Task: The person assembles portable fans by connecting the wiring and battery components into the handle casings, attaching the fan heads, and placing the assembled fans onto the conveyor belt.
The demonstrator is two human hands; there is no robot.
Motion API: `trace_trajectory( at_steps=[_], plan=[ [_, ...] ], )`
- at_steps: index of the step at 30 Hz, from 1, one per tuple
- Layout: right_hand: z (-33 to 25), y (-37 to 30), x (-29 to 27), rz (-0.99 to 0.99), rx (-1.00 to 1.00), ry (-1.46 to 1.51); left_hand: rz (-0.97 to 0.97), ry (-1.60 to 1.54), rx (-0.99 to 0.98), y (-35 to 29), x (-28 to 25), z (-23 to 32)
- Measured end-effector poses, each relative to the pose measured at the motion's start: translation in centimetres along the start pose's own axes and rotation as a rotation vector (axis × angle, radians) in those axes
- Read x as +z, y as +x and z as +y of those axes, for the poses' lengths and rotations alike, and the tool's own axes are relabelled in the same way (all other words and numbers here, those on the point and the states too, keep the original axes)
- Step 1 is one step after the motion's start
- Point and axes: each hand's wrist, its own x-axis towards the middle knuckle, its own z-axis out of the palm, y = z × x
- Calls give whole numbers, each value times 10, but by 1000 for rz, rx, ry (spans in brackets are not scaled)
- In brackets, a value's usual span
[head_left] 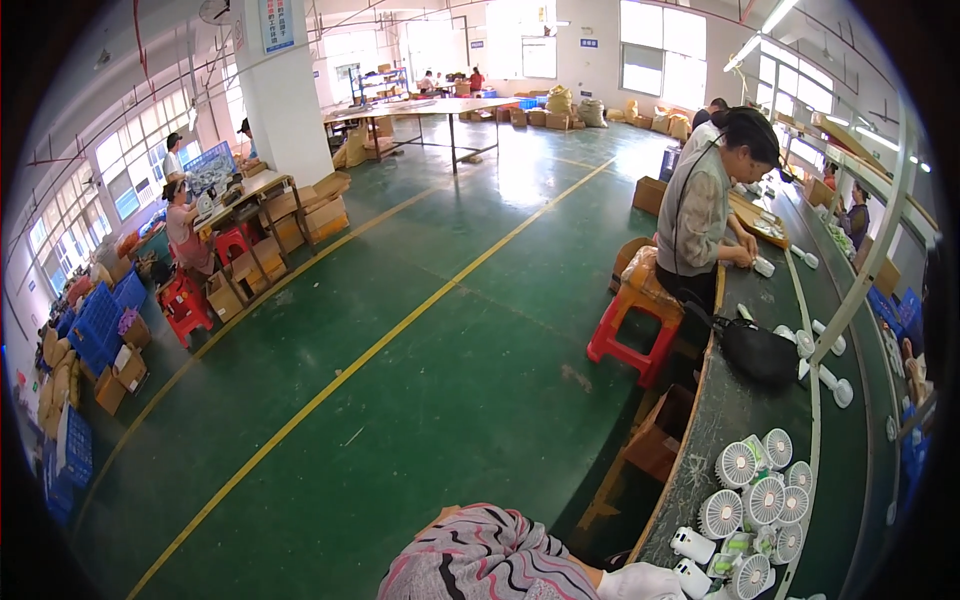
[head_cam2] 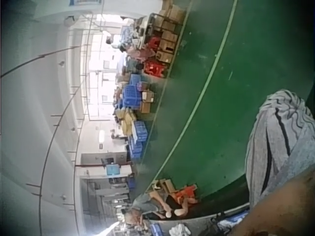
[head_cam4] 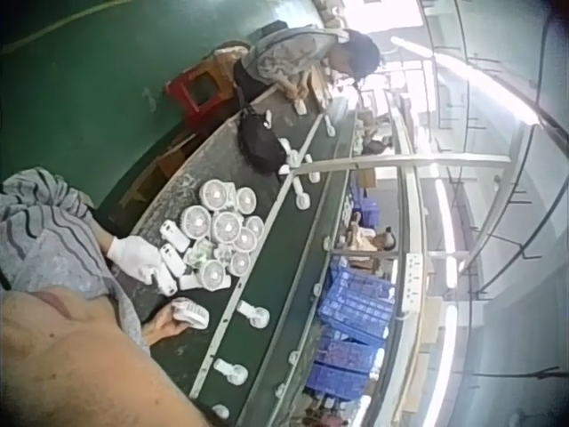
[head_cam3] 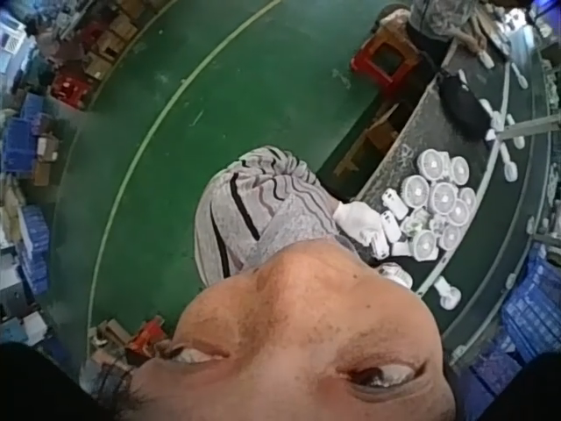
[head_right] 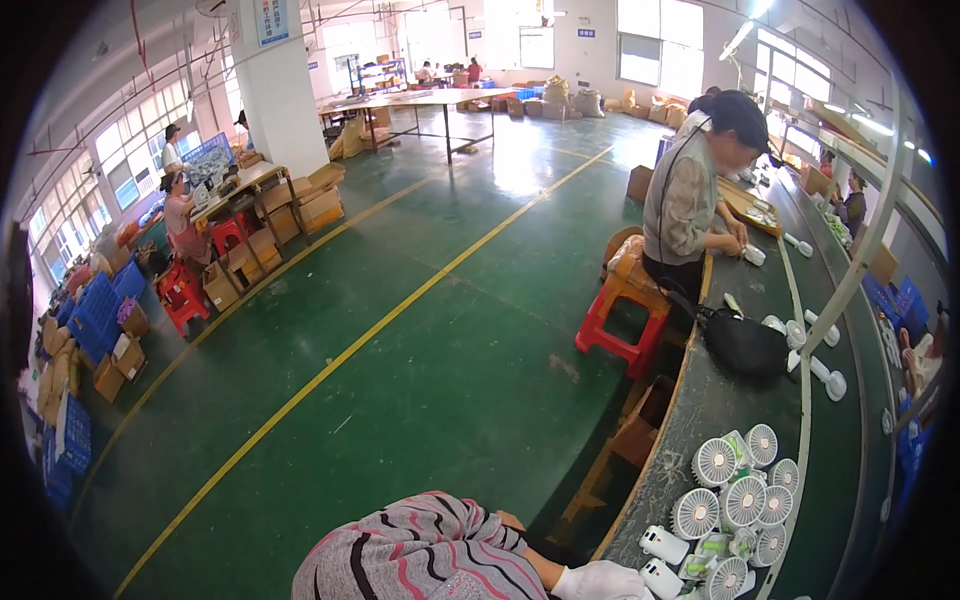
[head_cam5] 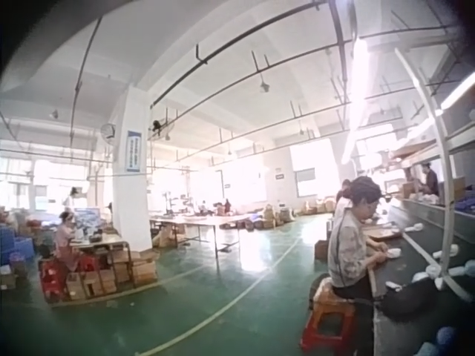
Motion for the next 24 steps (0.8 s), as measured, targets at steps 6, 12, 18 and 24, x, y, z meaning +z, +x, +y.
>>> trace_trajectory(
  at_steps=[6,12,18,24],
  plan=[
    [-10,-5,-1,68,-58,-24,16,-21,89,1,-7,2],
    [-46,-49,-9,203,-201,-52,33,-56,159,9,-4,7],
    [-60,-77,-1,-322,-250,-323,-36,-147,19,11,13,-11],
    [-27,-125,89,-14,-283,-260,-124,-365,-213,52,25,-7]
  ],
)
